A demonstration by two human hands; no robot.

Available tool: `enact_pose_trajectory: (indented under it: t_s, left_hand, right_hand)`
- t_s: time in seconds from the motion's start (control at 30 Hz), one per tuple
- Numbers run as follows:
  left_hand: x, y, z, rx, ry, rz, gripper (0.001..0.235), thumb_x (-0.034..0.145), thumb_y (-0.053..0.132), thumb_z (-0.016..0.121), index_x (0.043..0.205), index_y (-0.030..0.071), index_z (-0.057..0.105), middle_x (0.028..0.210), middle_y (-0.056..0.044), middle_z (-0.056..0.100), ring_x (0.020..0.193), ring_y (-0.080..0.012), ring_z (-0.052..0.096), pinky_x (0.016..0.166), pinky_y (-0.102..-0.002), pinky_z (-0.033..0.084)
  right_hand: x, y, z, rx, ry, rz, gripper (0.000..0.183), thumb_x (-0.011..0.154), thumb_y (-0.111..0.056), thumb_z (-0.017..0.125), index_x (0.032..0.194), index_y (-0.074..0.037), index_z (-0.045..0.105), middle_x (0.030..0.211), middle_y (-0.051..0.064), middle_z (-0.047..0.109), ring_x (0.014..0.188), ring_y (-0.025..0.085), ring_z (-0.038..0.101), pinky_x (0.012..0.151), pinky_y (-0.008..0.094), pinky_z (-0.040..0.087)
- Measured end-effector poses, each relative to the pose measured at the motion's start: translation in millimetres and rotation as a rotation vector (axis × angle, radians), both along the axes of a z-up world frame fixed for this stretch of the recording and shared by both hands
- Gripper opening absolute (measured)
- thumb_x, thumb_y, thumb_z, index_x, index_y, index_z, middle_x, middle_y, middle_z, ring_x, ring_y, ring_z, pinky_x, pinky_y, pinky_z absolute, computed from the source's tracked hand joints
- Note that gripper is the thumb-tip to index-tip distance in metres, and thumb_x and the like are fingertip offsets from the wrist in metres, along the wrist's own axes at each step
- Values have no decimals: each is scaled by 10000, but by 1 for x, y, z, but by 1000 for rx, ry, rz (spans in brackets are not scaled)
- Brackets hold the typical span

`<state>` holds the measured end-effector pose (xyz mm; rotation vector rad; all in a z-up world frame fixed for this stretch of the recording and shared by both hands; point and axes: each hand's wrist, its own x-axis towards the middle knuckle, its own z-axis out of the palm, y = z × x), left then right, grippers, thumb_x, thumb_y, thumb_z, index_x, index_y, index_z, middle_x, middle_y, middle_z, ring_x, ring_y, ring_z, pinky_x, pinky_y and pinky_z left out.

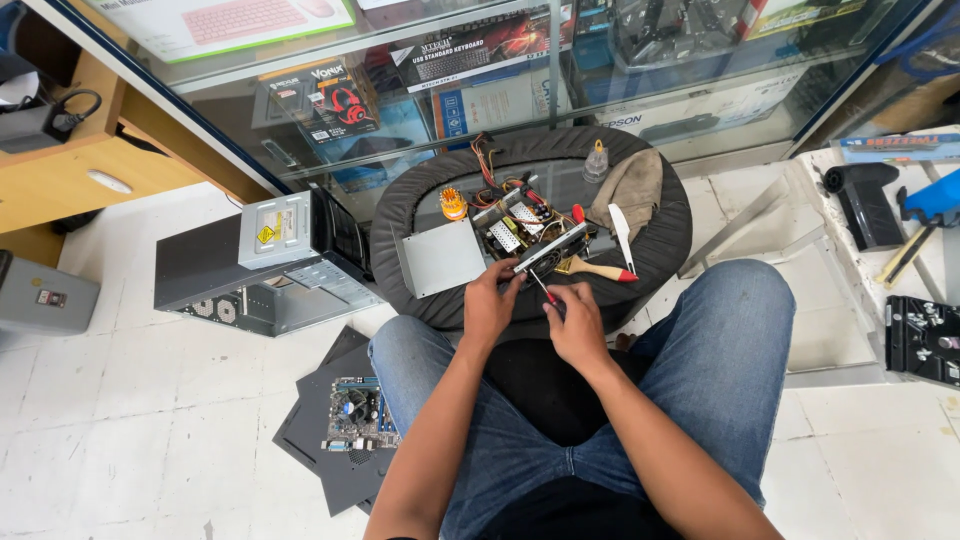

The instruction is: The person disassembles a computer power supply unit using a screwdriver, removes the fan, and then reassembles the unit by securing the cover with screws. The person handles the power supply, screws, and screwdriver throughout the process.

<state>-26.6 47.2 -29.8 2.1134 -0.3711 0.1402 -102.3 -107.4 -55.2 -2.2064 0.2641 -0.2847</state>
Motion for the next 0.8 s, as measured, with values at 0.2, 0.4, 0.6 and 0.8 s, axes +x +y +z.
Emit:
enact_pose_trajectory:
  t_s: [0.2, 0.4, 0.6, 0.8]
  left_hand:
    - [-2, 0, 4, -6, 12, -3, 293, 968, 150, 756, 1248, 92, 692, 961, -163, 773, 1005, -367, 749, 869, -540, 628]
    - [-2, -1, 6, 10, 8, -1, 281, 973, 154, 755, 1239, 86, 696, 949, -159, 774, 995, -361, 753, 863, -531, 632]
    - [0, -1, 3, 0, 5, -8, 279, 981, 142, 745, 1245, 71, 690, 946, -167, 769, 998, -373, 748, 860, -542, 629]
    - [-1, -1, 6, 6, 0, -5, 279, 981, 147, 748, 1242, 63, 695, 944, -173, 767, 998, -373, 748, 849, -547, 630]
  right_hand:
    - [0, -1, -4, 2, -2, 21, 293, 889, -135, 756, 1171, -106, 681, 1047, 109, 599, 1034, 383, 695, 886, 449, 578]
    - [2, -1, -4, 2, 17, 12, 269, 899, -122, 750, 1156, -97, 674, 1049, 111, 594, 1041, 382, 699, 872, 440, 586]
    - [3, -2, 0, 9, 11, 13, 262, 898, -126, 753, 1149, -95, 687, 1046, 119, 595, 1016, 400, 702, 849, 455, 593]
    - [-1, -1, 1, -25, -39, 14, 243, 898, -120, 750, 1132, -91, 690, 1030, 129, 592, 984, 417, 709, 805, 458, 610]
